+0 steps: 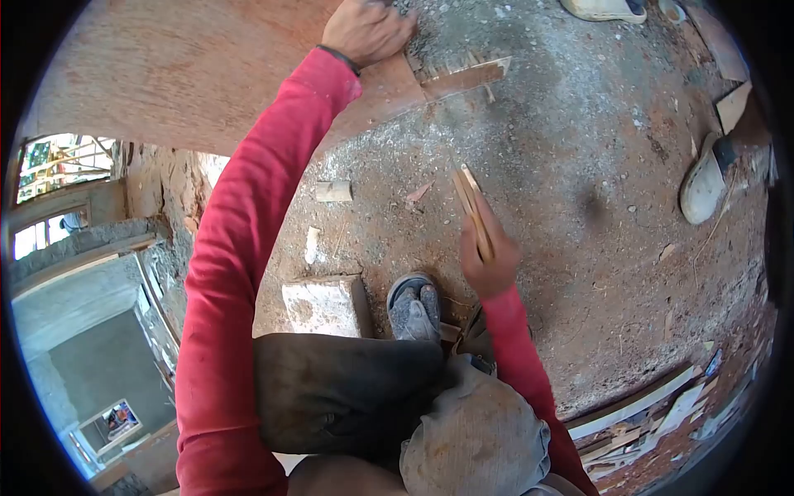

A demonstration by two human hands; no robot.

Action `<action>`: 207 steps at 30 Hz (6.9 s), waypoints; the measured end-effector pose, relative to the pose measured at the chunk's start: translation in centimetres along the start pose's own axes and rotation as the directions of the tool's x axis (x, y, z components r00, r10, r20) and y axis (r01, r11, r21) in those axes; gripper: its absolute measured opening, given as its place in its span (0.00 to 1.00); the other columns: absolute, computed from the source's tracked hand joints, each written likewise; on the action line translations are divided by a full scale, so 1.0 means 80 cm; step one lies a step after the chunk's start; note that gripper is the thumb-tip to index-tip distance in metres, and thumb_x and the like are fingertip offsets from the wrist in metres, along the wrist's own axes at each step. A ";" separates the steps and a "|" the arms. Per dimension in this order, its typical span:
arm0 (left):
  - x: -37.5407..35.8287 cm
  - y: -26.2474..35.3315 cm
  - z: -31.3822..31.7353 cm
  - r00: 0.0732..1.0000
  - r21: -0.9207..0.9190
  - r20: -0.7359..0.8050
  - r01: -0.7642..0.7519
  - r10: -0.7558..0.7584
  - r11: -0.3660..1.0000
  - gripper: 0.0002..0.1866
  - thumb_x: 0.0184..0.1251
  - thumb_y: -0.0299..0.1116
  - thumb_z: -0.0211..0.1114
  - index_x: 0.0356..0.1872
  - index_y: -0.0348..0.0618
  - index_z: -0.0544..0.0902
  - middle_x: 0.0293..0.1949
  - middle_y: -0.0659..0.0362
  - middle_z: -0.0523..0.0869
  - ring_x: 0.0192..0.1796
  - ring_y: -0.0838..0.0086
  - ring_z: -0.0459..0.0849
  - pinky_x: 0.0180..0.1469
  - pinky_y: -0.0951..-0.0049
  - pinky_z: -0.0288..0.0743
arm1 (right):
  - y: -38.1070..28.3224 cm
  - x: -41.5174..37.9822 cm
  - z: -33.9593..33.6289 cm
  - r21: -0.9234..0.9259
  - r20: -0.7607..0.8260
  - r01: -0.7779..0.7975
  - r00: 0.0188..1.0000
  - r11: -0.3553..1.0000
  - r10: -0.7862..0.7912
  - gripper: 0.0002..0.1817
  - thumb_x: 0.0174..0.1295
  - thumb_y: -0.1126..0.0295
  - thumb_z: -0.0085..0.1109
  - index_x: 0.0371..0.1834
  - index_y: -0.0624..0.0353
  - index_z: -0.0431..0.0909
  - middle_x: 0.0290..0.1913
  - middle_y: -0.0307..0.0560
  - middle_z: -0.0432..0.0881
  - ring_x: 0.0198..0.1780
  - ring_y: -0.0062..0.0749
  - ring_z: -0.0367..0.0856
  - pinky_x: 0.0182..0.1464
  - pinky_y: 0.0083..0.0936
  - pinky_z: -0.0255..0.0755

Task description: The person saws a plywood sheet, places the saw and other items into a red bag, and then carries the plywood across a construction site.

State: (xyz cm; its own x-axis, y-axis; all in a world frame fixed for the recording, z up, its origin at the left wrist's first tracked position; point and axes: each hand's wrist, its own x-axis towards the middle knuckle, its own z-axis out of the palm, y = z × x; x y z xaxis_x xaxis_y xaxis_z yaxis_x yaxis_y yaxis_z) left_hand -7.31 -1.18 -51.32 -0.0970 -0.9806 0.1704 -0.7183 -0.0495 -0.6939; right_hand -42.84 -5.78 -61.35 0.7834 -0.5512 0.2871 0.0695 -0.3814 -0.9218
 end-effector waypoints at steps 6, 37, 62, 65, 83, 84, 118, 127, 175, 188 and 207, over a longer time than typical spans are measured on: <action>0.027 0.020 -0.016 1.000 -0.071 0.000 0.004 -0.004 0.997 0.12 0.60 0.36 0.56 0.17 0.51 0.77 0.15 0.61 0.76 0.24 0.69 0.78 0.51 0.65 0.71 | 0.030 0.105 0.081 0.094 0.020 -0.063 0.998 0.994 0.062 0.27 0.65 0.71 0.59 0.69 0.56 0.71 0.36 0.59 0.86 0.24 0.36 0.86 0.26 0.30 0.77; 0.010 0.042 -0.013 0.976 -0.064 0.116 0.192 -0.184 0.979 0.14 0.66 0.38 0.54 0.21 0.48 0.80 0.20 0.56 0.80 0.30 0.66 0.80 0.50 0.63 0.70 | -0.028 -0.115 -0.087 -0.075 0.122 -0.129 0.983 0.989 0.138 0.25 0.64 0.76 0.57 0.65 0.72 0.71 0.51 0.59 0.85 0.43 0.44 0.88 0.45 0.32 0.79; -0.048 0.116 0.166 0.949 -0.285 -0.220 0.157 -0.224 0.946 0.13 0.66 0.28 0.56 0.22 0.44 0.85 0.15 0.55 0.78 0.21 0.62 0.77 0.68 0.54 0.67 | -0.088 -0.057 -0.242 0.090 -0.285 -0.480 0.827 0.873 0.485 0.21 0.71 0.59 0.60 0.61 0.58 0.79 0.56 0.44 0.83 0.60 0.27 0.78 0.61 0.23 0.70; -0.017 0.133 0.227 0.807 -0.401 -0.371 0.307 -0.460 0.863 0.14 0.64 0.28 0.59 0.17 0.43 0.83 0.13 0.54 0.77 0.21 0.59 0.77 0.68 0.54 0.67 | -0.093 -0.040 -0.233 0.132 -0.345 -0.392 0.843 0.910 0.413 0.21 0.70 0.59 0.60 0.62 0.59 0.79 0.57 0.45 0.83 0.61 0.29 0.78 0.62 0.23 0.69; 0.029 0.055 -0.029 0.994 -0.065 0.094 -0.042 0.048 0.997 0.11 0.64 0.37 0.56 0.22 0.52 0.81 0.19 0.59 0.81 0.26 0.68 0.80 0.63 0.56 0.67 | -0.021 0.010 -0.023 -0.001 -0.147 -0.060 0.987 0.998 0.059 0.20 0.67 0.73 0.60 0.61 0.68 0.77 0.51 0.61 0.85 0.48 0.34 0.87 0.47 0.26 0.78; 0.036 0.049 -0.042 0.986 -0.070 0.162 -0.017 0.028 0.997 0.10 0.63 0.37 0.56 0.23 0.51 0.80 0.20 0.58 0.82 0.27 0.68 0.80 0.60 0.57 0.67 | -0.018 0.010 -0.014 0.043 -0.118 -0.096 0.988 0.994 0.100 0.20 0.67 0.73 0.60 0.61 0.68 0.77 0.51 0.61 0.85 0.48 0.34 0.87 0.47 0.26 0.78; 0.057 0.091 0.088 0.995 -0.077 0.032 -0.095 0.098 0.992 0.11 0.66 0.38 0.57 0.25 0.51 0.83 0.13 0.64 0.77 0.20 0.73 0.77 0.47 0.69 0.71 | 0.013 0.037 -0.057 -0.146 -0.023 -0.026 0.999 0.989 0.023 0.22 0.63 0.74 0.61 0.63 0.61 0.76 0.41 0.54 0.88 0.23 0.25 0.83 0.29 0.25 0.77; 0.047 0.079 0.098 0.990 -0.095 0.017 -0.139 0.141 0.986 0.13 0.63 0.36 0.55 0.39 0.44 0.86 0.16 0.63 0.78 0.20 0.72 0.78 0.62 0.61 0.71 | 0.036 0.096 -0.029 -0.061 0.060 -0.132 0.989 0.989 0.136 0.19 0.63 0.76 0.62 0.58 0.65 0.80 0.48 0.52 0.88 0.21 0.22 0.82 0.27 0.20 0.77; 0.064 0.117 0.049 0.971 -0.004 0.137 -0.198 0.197 0.980 0.06 0.68 0.35 0.58 0.32 0.53 0.82 0.10 0.69 0.72 0.17 0.79 0.73 0.47 0.74 0.69 | 0.070 0.021 0.001 -0.019 -0.042 -0.102 0.994 0.995 0.101 0.24 0.63 0.76 0.61 0.65 0.63 0.75 0.49 0.53 0.87 0.27 0.26 0.87 0.30 0.21 0.77; 0.070 0.101 0.072 0.974 -0.019 -0.086 -0.214 0.212 0.977 0.07 0.67 0.33 0.56 0.36 0.53 0.84 0.13 0.67 0.76 0.19 0.75 0.77 0.45 0.73 0.70 | 0.075 -0.016 -0.132 -0.057 -0.297 -0.324 0.908 0.944 0.294 0.20 0.65 0.76 0.60 0.60 0.67 0.79 0.48 0.58 0.87 0.37 0.23 0.87 0.37 0.20 0.78; 0.081 0.088 -0.003 0.996 -0.023 -0.002 0.084 -0.084 0.996 0.26 0.72 0.44 0.58 0.09 0.50 0.77 0.13 0.58 0.79 0.30 0.70 0.82 0.53 0.66 0.67 | 0.018 0.006 -0.035 0.023 -0.184 -0.001 0.983 1.000 0.005 0.23 0.59 0.77 0.65 0.60 0.63 0.78 0.44 0.56 0.88 0.20 0.27 0.83 0.25 0.21 0.76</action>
State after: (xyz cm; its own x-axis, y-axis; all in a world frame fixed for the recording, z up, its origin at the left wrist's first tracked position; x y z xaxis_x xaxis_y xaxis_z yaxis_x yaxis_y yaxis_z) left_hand -13.14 -7.82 -54.90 -0.0378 -0.9726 0.2294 -0.7399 -0.1270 -0.6606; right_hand -44.09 -8.68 -61.77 0.6569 -0.6802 0.3252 0.0827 -0.3637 -0.9278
